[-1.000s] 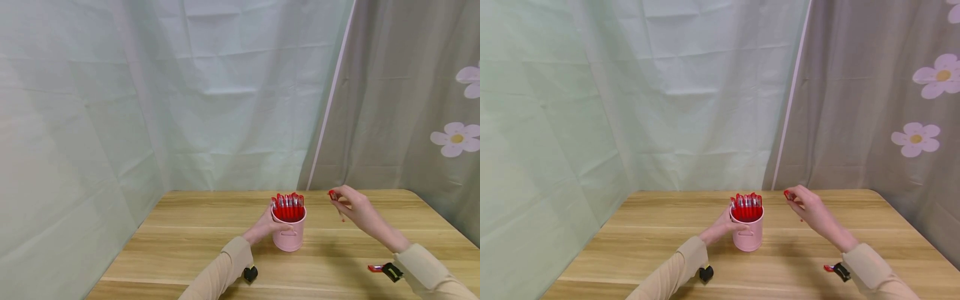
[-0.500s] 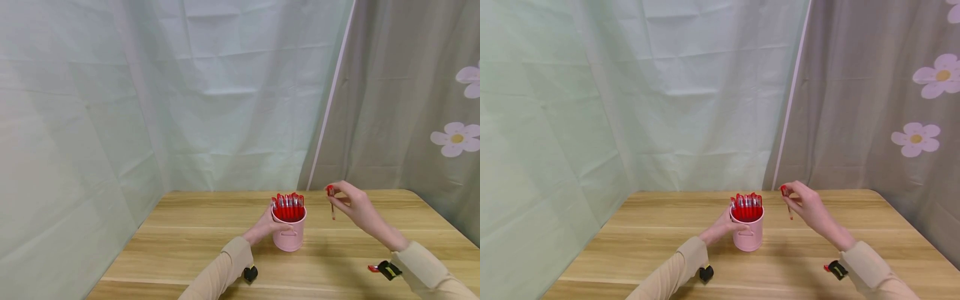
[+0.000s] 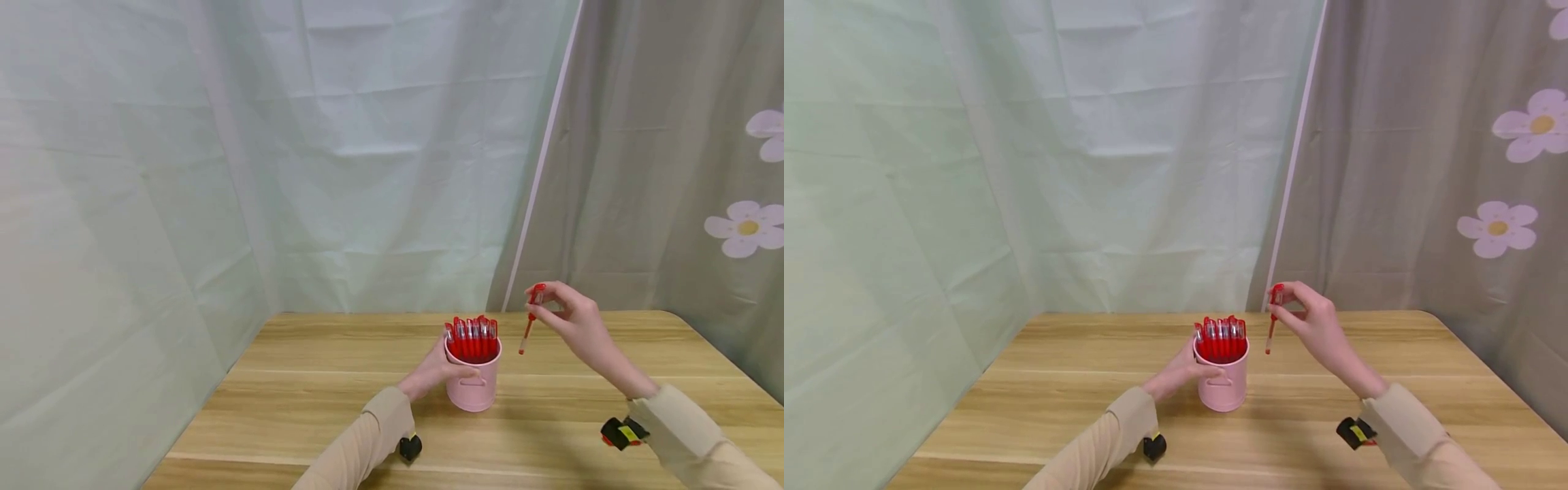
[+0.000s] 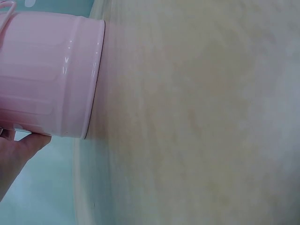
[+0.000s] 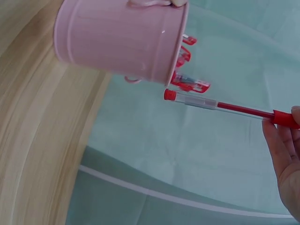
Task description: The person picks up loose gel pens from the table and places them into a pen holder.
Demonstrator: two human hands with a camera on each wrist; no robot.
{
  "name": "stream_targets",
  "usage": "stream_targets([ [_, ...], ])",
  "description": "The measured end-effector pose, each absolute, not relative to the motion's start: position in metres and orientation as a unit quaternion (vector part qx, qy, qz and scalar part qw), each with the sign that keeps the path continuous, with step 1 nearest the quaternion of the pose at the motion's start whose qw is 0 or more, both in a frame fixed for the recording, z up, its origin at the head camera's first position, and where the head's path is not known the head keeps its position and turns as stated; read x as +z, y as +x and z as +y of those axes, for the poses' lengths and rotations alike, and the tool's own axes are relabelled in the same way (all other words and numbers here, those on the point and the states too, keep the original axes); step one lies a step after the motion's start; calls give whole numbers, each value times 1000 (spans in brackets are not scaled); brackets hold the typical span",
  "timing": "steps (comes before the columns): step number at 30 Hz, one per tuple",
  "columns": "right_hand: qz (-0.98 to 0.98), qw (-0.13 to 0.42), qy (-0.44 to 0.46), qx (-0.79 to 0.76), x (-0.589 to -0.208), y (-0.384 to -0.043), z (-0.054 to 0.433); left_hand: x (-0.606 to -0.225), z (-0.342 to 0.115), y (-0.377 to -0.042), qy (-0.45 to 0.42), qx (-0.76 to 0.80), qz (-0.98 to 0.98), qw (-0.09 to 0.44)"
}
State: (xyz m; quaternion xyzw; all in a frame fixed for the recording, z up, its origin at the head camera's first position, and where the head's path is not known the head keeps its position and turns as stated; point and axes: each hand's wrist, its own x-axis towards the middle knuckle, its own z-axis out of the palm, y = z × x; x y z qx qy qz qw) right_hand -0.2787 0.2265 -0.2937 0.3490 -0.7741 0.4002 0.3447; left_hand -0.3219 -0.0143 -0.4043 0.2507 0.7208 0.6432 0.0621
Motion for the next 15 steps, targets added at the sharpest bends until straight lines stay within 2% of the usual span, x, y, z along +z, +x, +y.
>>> stream_targets([
  [15, -748, 305, 322, 494, -274, -266, 201, -397, -16, -316, 259, 652, 709, 68],
])
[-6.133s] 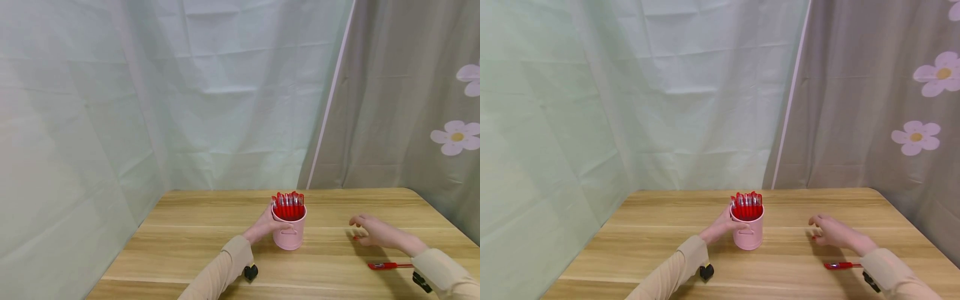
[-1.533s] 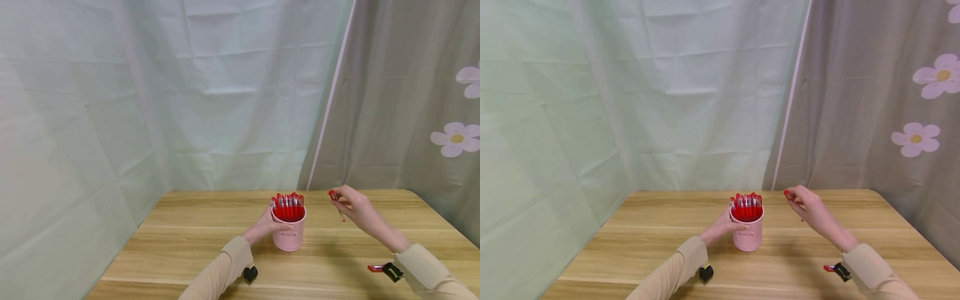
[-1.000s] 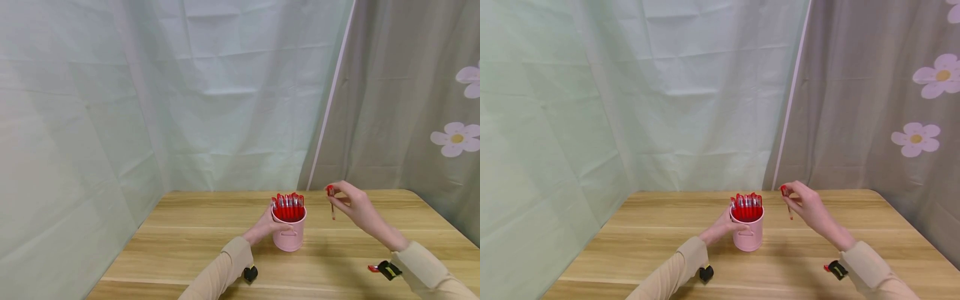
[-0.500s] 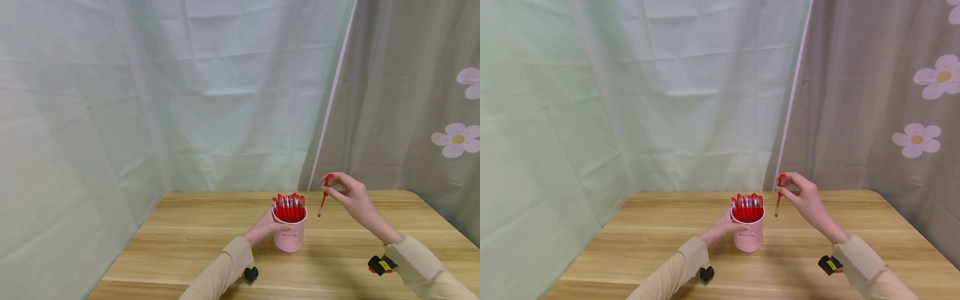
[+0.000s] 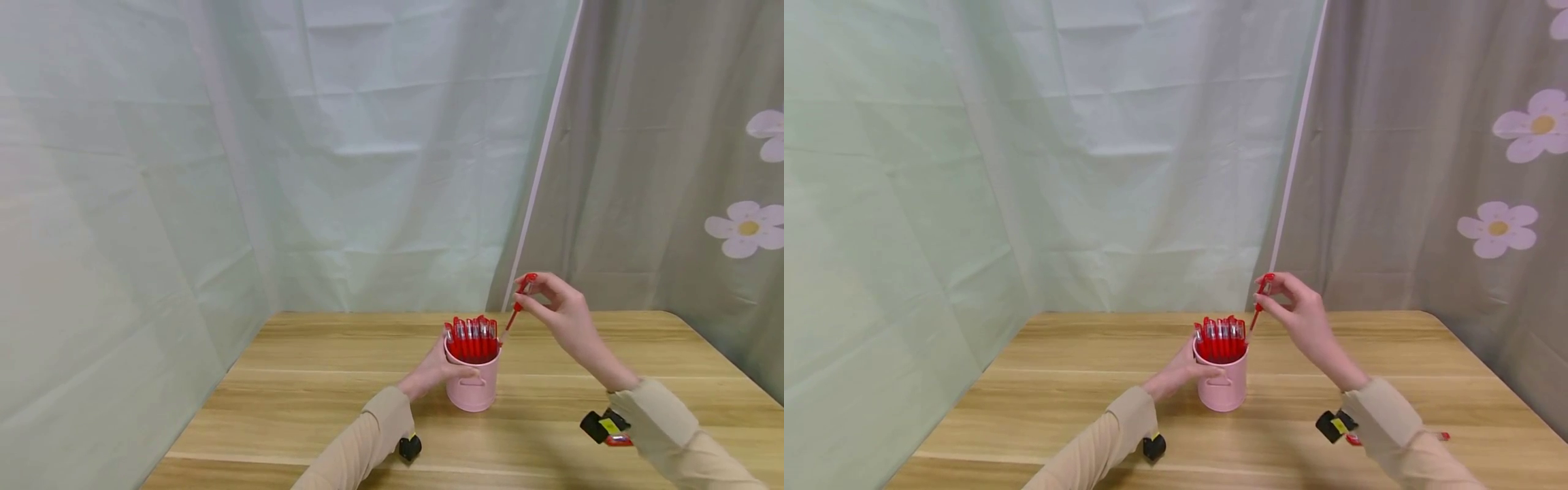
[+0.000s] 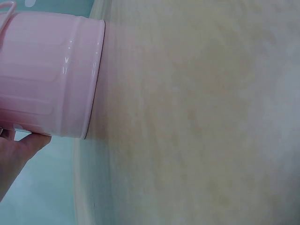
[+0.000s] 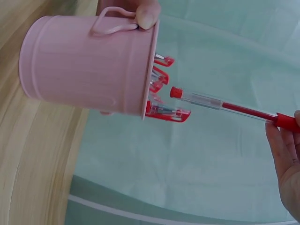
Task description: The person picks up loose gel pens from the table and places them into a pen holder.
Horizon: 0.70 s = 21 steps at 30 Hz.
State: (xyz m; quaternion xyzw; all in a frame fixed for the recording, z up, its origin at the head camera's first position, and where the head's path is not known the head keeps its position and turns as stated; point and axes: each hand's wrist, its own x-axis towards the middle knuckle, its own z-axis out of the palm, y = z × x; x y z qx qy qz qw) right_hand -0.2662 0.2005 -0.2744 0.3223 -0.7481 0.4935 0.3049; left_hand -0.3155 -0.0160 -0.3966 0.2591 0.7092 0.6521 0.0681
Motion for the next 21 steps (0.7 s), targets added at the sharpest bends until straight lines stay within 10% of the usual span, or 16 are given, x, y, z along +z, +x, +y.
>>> stream_targets([
  [21, -765, 301, 318, 472, -307, -290, 185, -403, -14, -321, 263, 646, 714, 61],
])
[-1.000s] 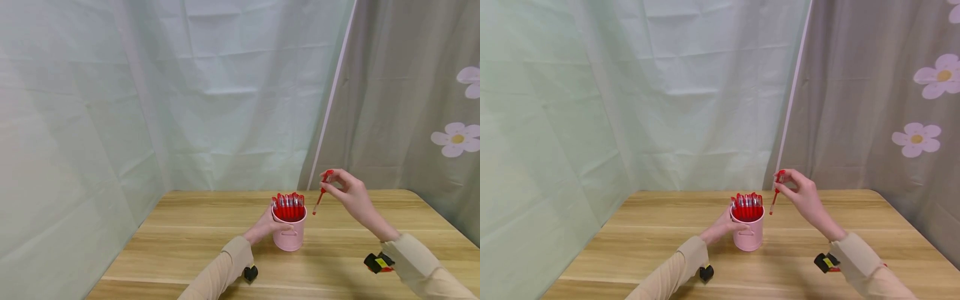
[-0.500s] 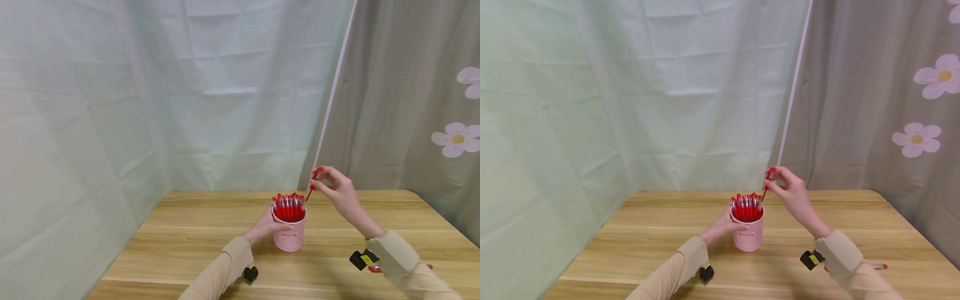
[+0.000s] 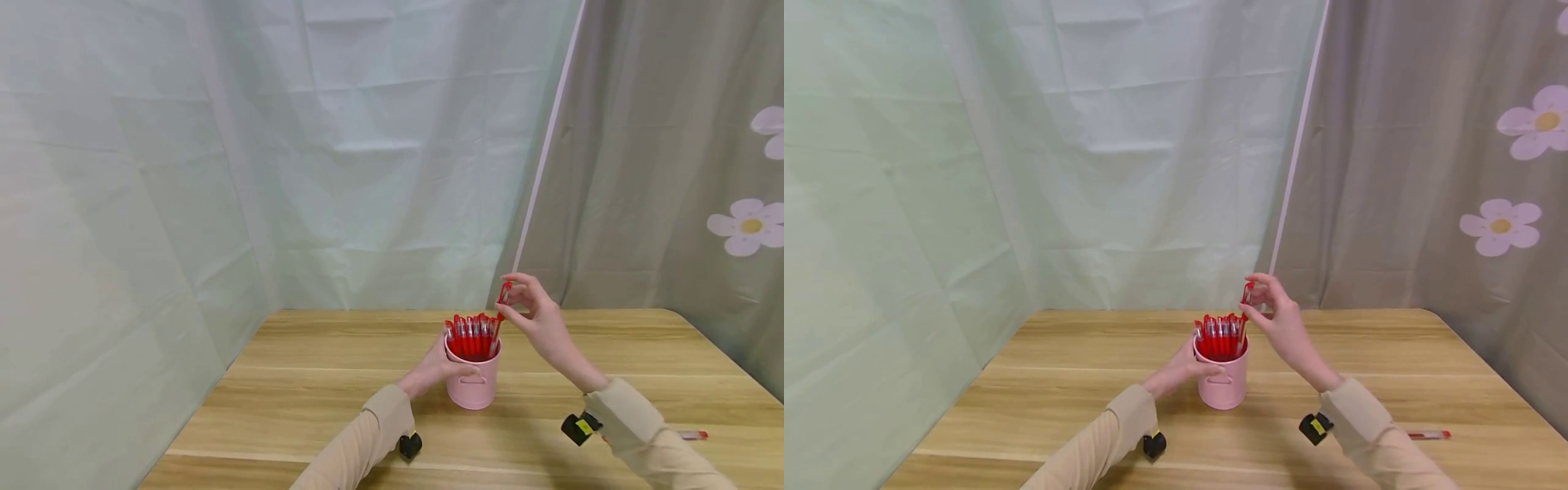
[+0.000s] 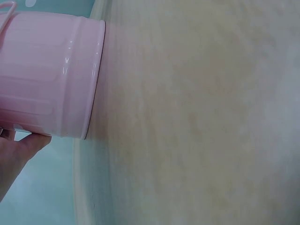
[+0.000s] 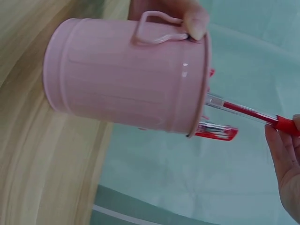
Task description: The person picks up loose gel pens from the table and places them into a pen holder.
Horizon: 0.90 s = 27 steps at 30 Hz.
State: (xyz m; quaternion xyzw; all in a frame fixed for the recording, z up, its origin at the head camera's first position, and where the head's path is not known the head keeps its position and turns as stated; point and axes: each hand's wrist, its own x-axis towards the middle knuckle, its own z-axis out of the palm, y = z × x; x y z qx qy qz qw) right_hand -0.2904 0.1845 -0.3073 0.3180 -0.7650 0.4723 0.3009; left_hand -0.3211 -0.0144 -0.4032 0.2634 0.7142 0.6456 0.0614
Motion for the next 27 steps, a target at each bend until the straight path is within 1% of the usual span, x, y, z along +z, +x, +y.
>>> stream_targets([
  [8, -765, 297, 336, 462, -310, -288, 176, -403, -15, -320, 255, 644, 718, 67],
  [17, -784, 311, 319, 432, -329, -306, 181, -404, -15, -320, 262, 645, 716, 61],
  [27, -796, 309, 350, 385, -342, -312, 181, -404, -16, -320, 252, 640, 723, 65],
])
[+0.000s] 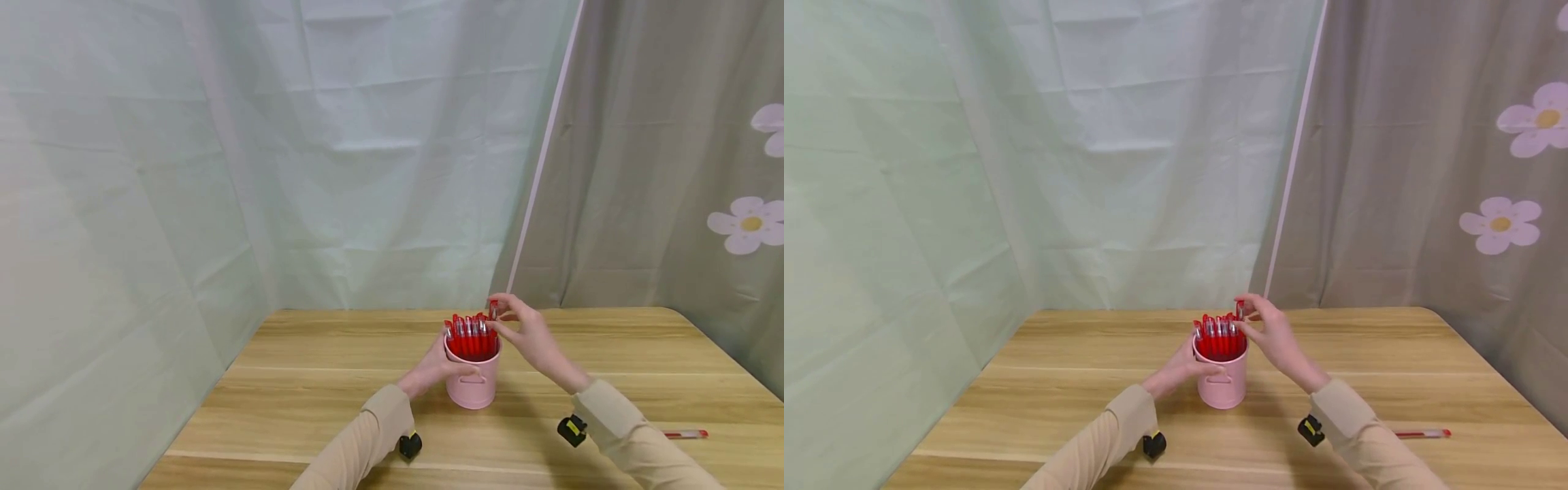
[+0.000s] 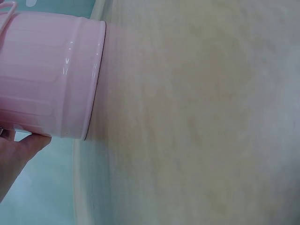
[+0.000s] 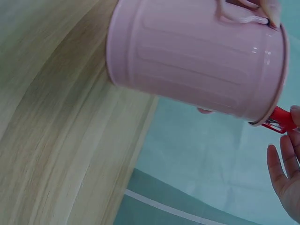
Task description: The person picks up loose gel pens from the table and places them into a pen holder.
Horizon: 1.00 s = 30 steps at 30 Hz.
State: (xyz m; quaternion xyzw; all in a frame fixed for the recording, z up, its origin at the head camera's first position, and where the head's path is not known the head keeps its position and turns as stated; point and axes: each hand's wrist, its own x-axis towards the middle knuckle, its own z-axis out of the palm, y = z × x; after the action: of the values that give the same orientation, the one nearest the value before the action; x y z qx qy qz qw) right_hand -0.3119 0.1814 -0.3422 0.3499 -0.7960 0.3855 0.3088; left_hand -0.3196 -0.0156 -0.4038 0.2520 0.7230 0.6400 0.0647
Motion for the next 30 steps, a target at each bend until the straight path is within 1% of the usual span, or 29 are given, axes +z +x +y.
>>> stream_targets([
  [6, -803, 317, 367, 347, -347, -312, 181, -403, -16, -318, 256, 644, 717, 74],
  [16, -816, 285, 361, 351, -348, -312, 186, -400, -14, -317, 262, 650, 710, 71],
  [30, -820, 283, 364, 338, -346, -308, 197, -402, -15, -318, 245, 649, 717, 68],
])
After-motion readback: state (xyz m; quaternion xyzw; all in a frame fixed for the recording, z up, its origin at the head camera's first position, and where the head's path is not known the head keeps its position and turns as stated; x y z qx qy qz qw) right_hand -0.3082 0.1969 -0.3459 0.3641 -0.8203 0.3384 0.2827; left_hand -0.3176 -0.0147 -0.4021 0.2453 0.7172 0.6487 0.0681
